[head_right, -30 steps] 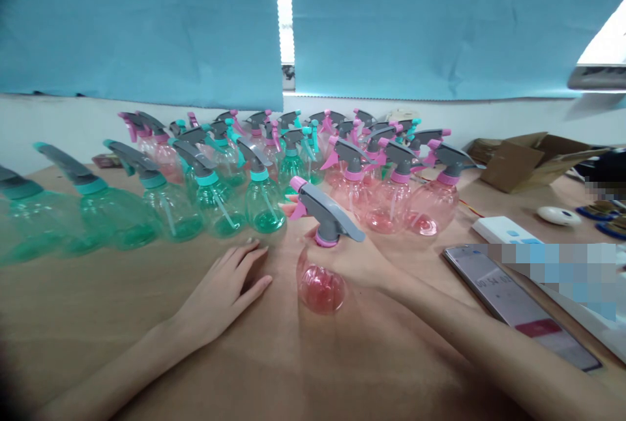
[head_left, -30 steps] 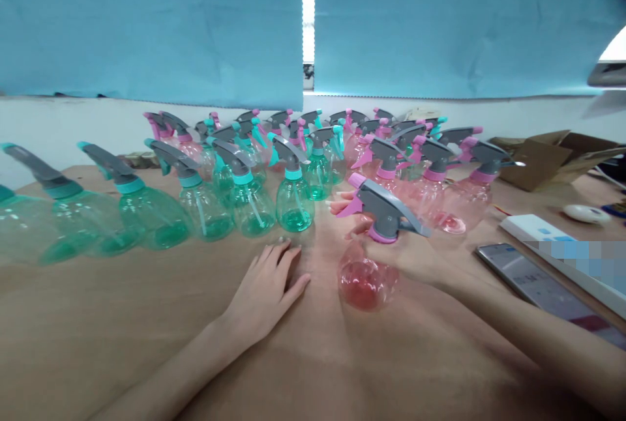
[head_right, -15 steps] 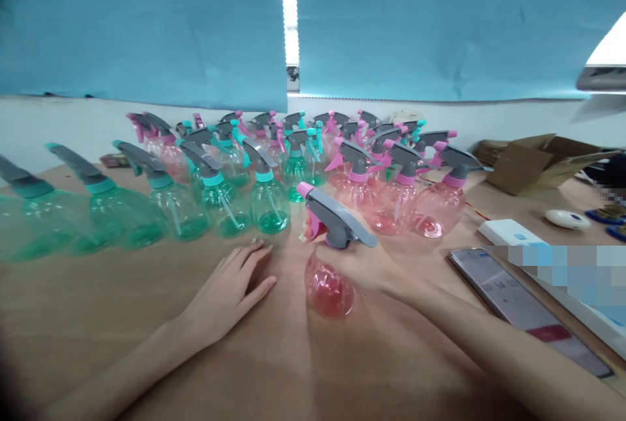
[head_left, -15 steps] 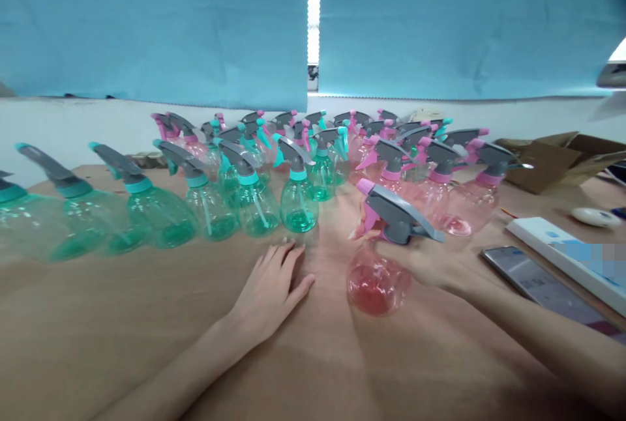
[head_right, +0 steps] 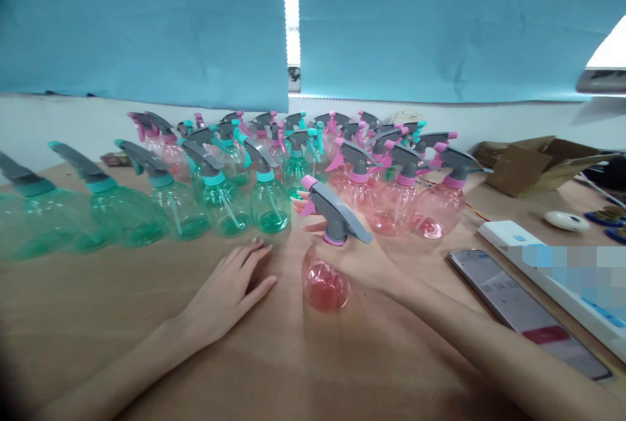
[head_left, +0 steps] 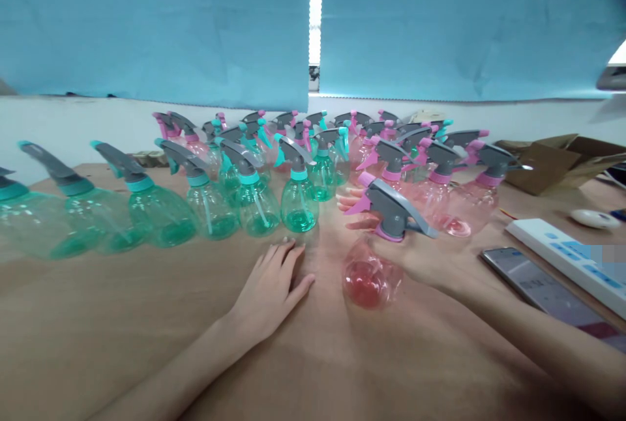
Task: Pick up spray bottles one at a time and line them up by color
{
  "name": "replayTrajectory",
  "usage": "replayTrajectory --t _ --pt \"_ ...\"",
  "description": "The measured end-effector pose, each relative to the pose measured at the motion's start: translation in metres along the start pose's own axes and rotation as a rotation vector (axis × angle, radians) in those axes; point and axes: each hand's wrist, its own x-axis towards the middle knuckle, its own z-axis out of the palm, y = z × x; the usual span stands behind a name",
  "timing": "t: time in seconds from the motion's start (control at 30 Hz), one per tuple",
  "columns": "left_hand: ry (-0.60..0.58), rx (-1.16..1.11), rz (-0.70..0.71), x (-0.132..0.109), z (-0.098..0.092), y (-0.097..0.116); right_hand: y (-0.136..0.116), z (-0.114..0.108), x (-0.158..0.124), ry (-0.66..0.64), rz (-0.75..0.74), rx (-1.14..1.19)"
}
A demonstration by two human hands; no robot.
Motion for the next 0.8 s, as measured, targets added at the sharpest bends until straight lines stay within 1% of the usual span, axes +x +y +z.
replayTrajectory --t 0.1,0.2,0.4,0.67,0.8 --pt "-0.010 0.002 -0.004 0.000 -0.001 0.001 -0.001 0.000 0.000 -0.033 0.021 0.011" --pt "-0.004 -0.010 0.006 0.000 -0.002 0.001 0.005 0.000 0.000 -0.038 0.024 0.044" --pt "0.001 -0.006 0.009 -0.001 -0.001 0.000 0.021 0.004 -0.002 0.008 -0.003 0.064" --pt "-0.009 0.019 0.006 0.000 0.000 0.001 0.010 0.002 -0.001 0.063 0.023 -0.019" --pt "-0.026 0.022 -0.006 0.000 -0.001 0.002 0.008 0.002 0.000 0.064 0.034 -0.027"
